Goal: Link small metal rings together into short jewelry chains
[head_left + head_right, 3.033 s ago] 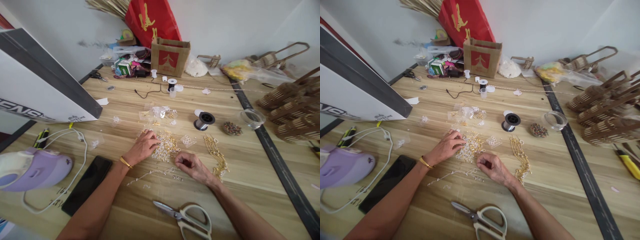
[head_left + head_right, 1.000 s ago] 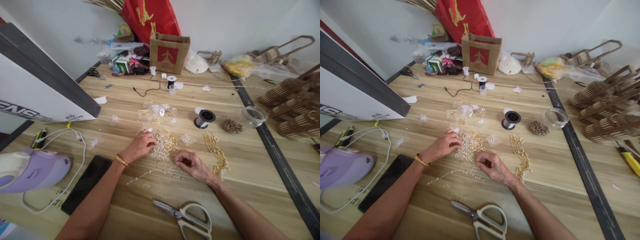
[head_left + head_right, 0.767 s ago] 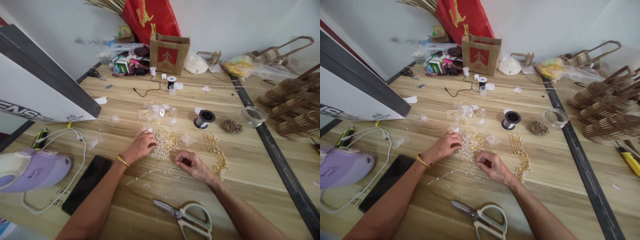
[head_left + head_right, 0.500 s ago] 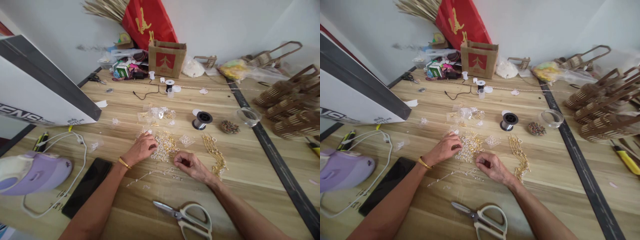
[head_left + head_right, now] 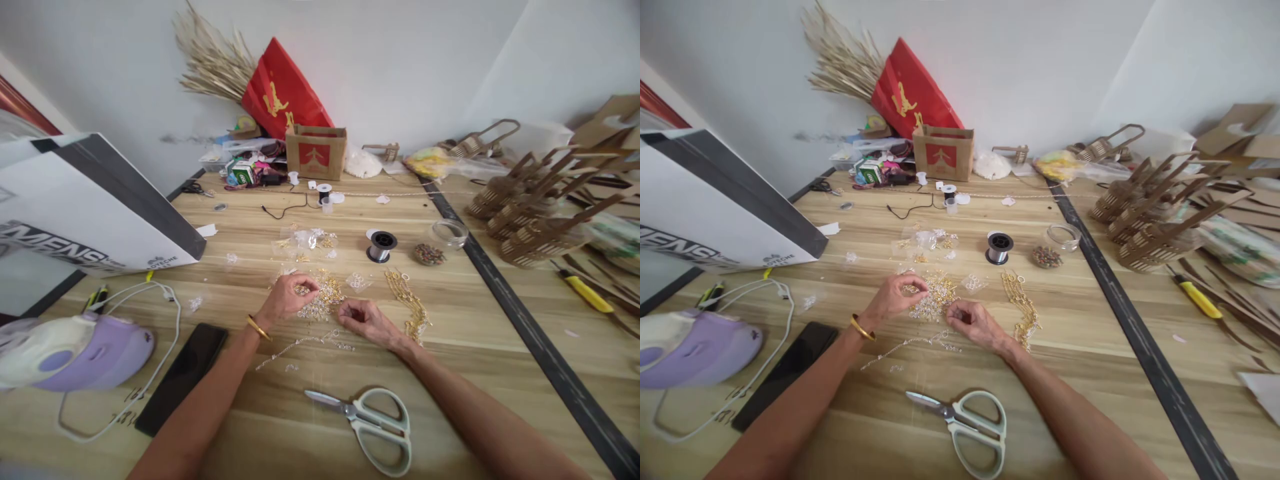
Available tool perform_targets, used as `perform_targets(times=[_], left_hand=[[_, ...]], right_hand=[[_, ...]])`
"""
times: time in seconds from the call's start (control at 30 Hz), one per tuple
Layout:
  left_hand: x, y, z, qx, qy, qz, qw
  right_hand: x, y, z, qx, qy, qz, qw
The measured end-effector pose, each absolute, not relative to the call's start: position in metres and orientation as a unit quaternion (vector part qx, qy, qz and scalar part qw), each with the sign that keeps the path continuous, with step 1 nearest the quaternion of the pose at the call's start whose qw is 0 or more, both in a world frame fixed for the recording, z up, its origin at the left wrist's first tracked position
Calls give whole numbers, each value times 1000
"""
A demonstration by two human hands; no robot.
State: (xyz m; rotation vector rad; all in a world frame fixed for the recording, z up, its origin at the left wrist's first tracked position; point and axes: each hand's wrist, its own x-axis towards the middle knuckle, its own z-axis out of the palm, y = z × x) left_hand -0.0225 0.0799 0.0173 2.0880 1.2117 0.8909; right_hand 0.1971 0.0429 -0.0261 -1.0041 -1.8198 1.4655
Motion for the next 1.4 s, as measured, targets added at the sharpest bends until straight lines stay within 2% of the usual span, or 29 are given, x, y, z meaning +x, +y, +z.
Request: perform_targets(times=[0.23,0.33,0.63,1.03,1.4], left_hand=[[-13,66,13,649,462,379,472],[-6,54,13,564,484,417,523],[4,40,7,483,481,443,582],[4,39,-10,457,485,420,617],[3,36,-14,452,473,416,631]], right_hand=[[195,37,-21,-391,-663,548,328],[193,35,-20,-401,-653,532,359],[183,29,-23,-402,-641,482,441],[183,29,-21,-403,-705,379,444],[183,29,-27,-393,-718,378,432]])
